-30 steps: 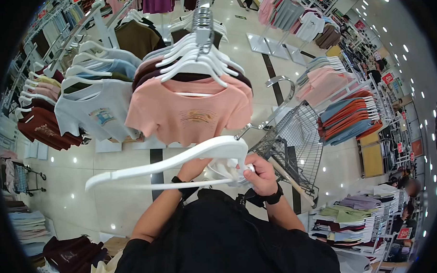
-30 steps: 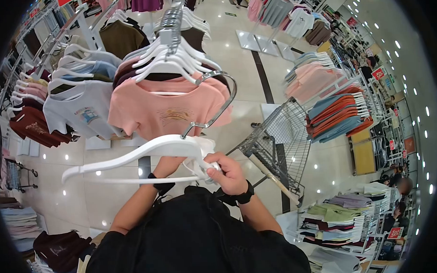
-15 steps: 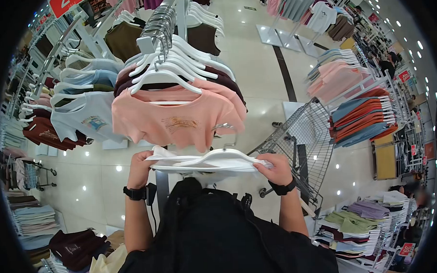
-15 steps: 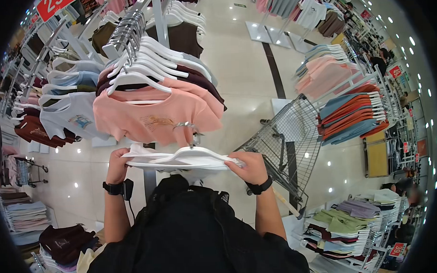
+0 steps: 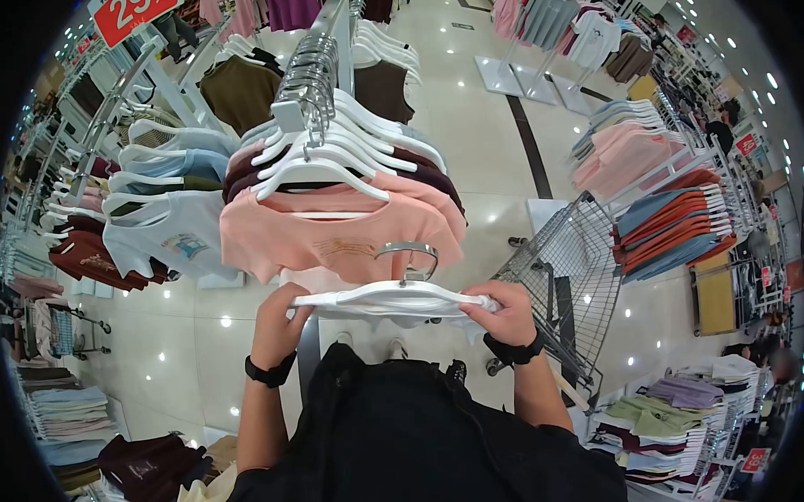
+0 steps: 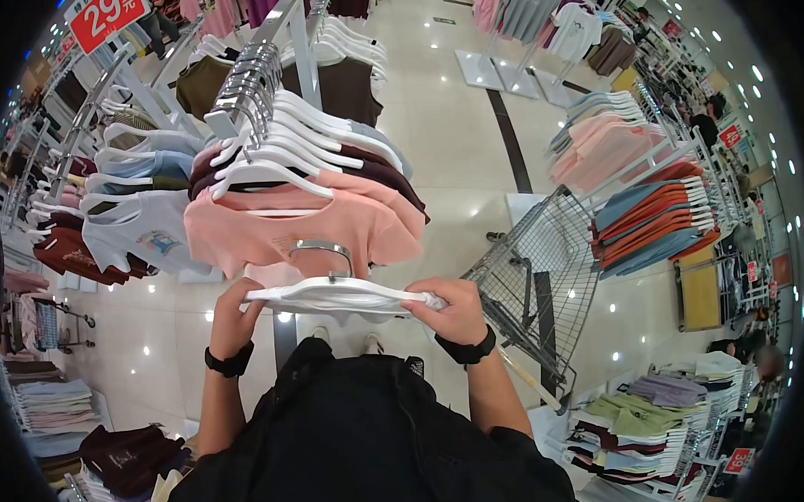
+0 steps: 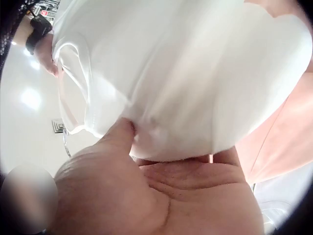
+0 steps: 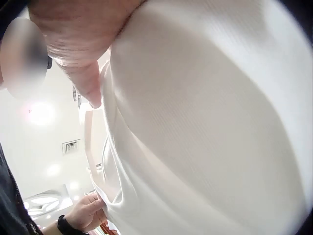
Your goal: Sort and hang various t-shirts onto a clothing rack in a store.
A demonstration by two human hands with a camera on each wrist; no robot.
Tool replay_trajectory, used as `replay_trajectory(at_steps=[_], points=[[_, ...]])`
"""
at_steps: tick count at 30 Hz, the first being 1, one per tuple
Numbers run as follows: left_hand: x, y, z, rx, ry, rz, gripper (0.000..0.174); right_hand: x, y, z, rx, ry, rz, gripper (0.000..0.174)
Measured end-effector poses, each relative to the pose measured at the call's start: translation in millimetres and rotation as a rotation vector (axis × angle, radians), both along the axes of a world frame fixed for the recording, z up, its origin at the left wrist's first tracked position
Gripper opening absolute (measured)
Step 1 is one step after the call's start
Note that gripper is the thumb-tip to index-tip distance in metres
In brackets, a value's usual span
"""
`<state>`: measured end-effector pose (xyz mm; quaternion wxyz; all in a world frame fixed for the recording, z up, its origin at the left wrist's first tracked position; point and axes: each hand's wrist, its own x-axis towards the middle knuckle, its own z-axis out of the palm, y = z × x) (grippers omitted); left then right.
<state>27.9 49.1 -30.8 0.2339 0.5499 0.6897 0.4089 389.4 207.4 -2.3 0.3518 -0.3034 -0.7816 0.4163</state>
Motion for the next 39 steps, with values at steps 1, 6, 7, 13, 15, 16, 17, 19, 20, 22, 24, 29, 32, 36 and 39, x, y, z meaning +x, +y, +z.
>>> replay_trajectory(at_steps=[1,6,7,13,15,16,17,19,20,22,24,29,32,36,39], points=[[-3,2,3,0.057,0.006,-0.003,0.014,-7,2,7,0.008,-0.005,-0.003,0.013],[-31,31,41,0.145,0.163,-0.062,0.005,-63,18,53,0.237,-0.22,-0.087,0.026],[-38,36,50,0.165,0.251,-0.081,0.005,-78,22,63,0.236,-0.224,-0.097,0.026],[-96,64,68,0.398,0.159,-0.106,0.012,-144,28,103,0.306,-0.065,-0.052,0.024],[-117,61,62,0.243,-0.02,-0.066,0.017,-149,29,100,0.302,-0.094,-0.089,0.023],[-127,61,52,0.243,-0.024,-0.079,0.017,-150,29,94,0.286,-0.124,-0.11,0.021],[-135,63,36,0.218,0.016,-0.1,0.016,-152,33,81,0.282,-0.131,-0.121,0.021],[-140,63,30,0.075,0.085,-0.12,0.012,-156,40,56,0.461,0.012,-0.08,0.018],[-140,64,25,0.074,0.08,-0.134,0.012,-155,33,52,0.46,0.004,-0.093,0.018],[-139,69,17,0.282,0.258,-0.14,0.014,-153,10,46,0.137,-0.111,-0.279,0.022],[-141,71,22,0.177,0.127,-0.214,0.013,-154,2,47,0.252,-0.137,-0.372,0.024],[-140,75,20,0.521,0.054,-0.157,0.018,-126,-19,10,0.351,-0.206,-0.671,0.034],[-143,62,2,0.641,-0.111,-0.135,0.023,-67,-40,-41,0.161,-0.348,-0.774,0.034],[-129,48,-18,0.704,-0.298,-0.118,0.015,71,-82,-137,-0.03,-0.623,-1.003,0.043],[-111,47,-22,0.302,-0.275,-0.348,0.001,169,-110,-182,-0.222,-0.862,-1.101,0.058]])
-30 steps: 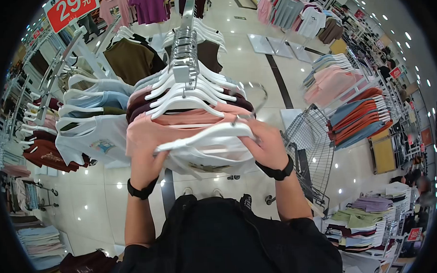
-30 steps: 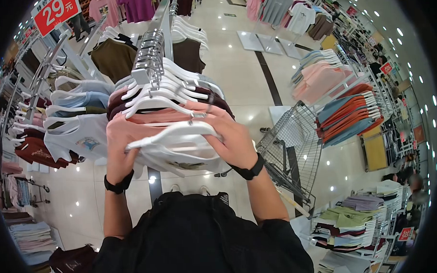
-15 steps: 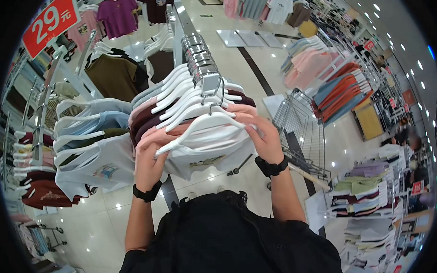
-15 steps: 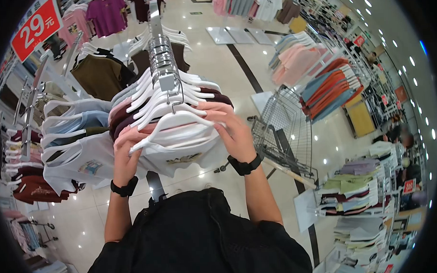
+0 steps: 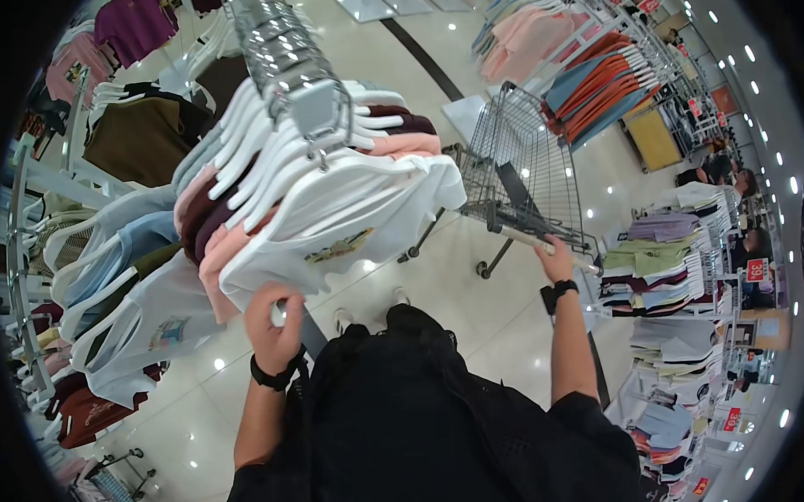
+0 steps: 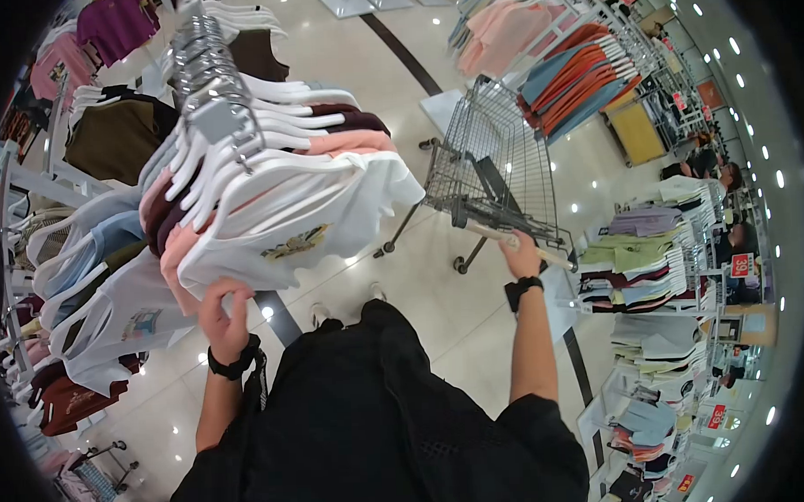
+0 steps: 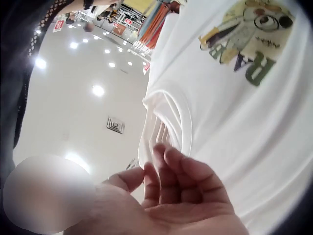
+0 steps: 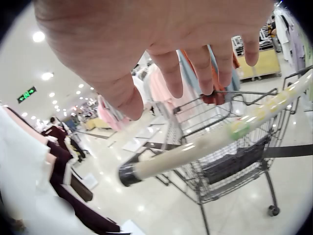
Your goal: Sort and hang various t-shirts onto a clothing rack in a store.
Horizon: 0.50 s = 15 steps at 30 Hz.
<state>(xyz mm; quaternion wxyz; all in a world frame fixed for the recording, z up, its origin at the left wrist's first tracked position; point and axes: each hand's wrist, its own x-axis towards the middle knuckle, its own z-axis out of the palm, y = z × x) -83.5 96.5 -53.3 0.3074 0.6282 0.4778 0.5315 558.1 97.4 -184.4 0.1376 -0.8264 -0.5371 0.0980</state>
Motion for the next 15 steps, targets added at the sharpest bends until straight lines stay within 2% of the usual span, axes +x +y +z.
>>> replay_trajectory(at_steps=[1,3,4,6,7,9,11,13,15], points=[[9,2,1,-0.016,0.013,-0.006,0.001,27,-5,-14,-0.081,0.015,-0.036,0.063],[33,9,4,-0.175,0.15,-0.202,0.002,56,-12,-32,-0.145,-0.055,0.02,0.059],[43,9,3,-0.181,0.164,-0.207,0.002,51,-12,-30,-0.149,-0.04,0.015,0.059],[69,13,-1,-0.202,0.344,-0.337,0.005,37,-11,-27,-0.136,-0.224,0.054,0.047],[83,14,-2,-0.198,0.357,-0.351,0.005,38,-9,-37,-0.134,-0.212,0.038,0.047],[114,13,-2,-0.301,0.408,-0.395,0.008,44,-2,-57,0.039,-0.175,0.127,0.035],[150,14,2,-0.325,0.412,-0.411,0.007,45,1,-72,0.051,-0.021,0.081,0.029],[187,19,8,-0.338,0.398,-0.476,0.006,30,1,-74,0.139,-0.075,0.041,0.03],[224,30,9,-0.292,0.442,-0.545,0.007,19,-2,-75,0.126,0.016,0.014,0.032]])
